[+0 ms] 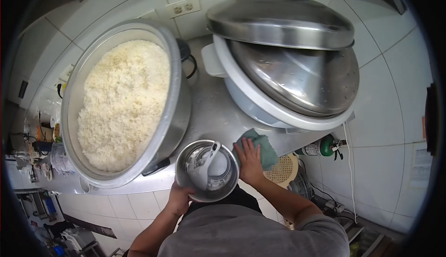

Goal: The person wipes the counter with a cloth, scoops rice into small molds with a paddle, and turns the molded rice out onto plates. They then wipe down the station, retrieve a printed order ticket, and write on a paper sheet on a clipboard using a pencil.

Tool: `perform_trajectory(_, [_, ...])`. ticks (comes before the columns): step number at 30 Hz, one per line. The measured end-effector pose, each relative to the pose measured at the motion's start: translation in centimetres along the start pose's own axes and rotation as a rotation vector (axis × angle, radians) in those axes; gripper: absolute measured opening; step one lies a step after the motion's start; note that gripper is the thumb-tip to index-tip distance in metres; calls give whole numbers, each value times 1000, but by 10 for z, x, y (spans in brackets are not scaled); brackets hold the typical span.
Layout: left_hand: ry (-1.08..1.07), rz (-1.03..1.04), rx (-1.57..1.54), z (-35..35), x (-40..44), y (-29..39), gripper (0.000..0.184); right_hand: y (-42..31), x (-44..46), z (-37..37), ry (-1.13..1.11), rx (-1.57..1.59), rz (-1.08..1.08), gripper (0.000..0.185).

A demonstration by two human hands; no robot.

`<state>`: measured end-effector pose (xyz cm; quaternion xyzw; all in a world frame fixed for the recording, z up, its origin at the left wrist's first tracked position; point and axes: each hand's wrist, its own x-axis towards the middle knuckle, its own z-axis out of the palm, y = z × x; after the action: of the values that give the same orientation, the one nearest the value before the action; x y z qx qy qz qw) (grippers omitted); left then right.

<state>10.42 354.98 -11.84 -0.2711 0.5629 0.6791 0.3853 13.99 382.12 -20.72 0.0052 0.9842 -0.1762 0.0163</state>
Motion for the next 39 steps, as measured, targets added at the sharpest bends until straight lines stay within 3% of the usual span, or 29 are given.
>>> perform_trajectory(6, [164,58,-95,-45,-63,-6,68,-20,122,-17,-9,349,-288,72])
perform_trajectory(8, [242,97,-114,-53,-76,-15,65,-27,182,-3,83,459,-189,66])
perform_trajectory(10, [312,114,-177,-62,-86,-22,66,-25,254,22,357,385,-12,63])
perform_trajectory(12, [386,126,-246,-67,-94,-27,67,-18,327,15,390,450,225,51])
perform_trajectory(13, [436,118,-267,-66,-98,-28,67,-6,360,36,688,356,167,43])
perform_trajectory(14, [468,129,-294,-62,-102,-28,69,29,428,88,862,281,247,41])
perform_trajectory(16, [494,83,-291,-69,-107,-41,65,9,447,34,528,169,219,42])
perform_trajectory(17, [490,41,-283,-62,-115,-40,63,13,461,38,461,223,93,45])
perform_trajectory(19, [541,-15,-252,-61,-116,-39,61,-19,440,-14,194,164,117,49])
perform_trajectory(21, [477,43,-323,-70,-117,-48,57,-23,424,-2,228,158,160,52])
perform_trajectory(22, [534,153,-394,-67,-112,-48,66,-24,417,-2,287,151,193,54])
perform_trajectory(25, [489,156,-405,-83,-117,-59,65,-36,359,12,227,163,240,47])
perform_trajectory(27, [454,141,-404,-91,-122,-60,64,-46,298,43,347,-140,64,47])
perform_trajectory(29, [405,231,-407,-97,-126,-60,63,-86,206,40,139,-221,-2,44])
perform_trajectory(31, [342,237,-376,-111,-132,-59,62,-125,114,52,32,-123,-109,49])
perform_trajectory(33, [321,299,-342,-122,-133,-61,62,-150,36,56,-64,97,-380,51])
perform_trajectory(36, [278,268,-273,-125,-149,-51,59,-96,-6,42,-74,200,-457,54])
perform_trajectory(38, [272,296,-283,-148,-145,-69,58,-20,-23,13,25,167,-204,60])
perform_trajectory(39, [278,307,-292,-155,-145,-74,58,32,-36,15,254,189,-78,60])
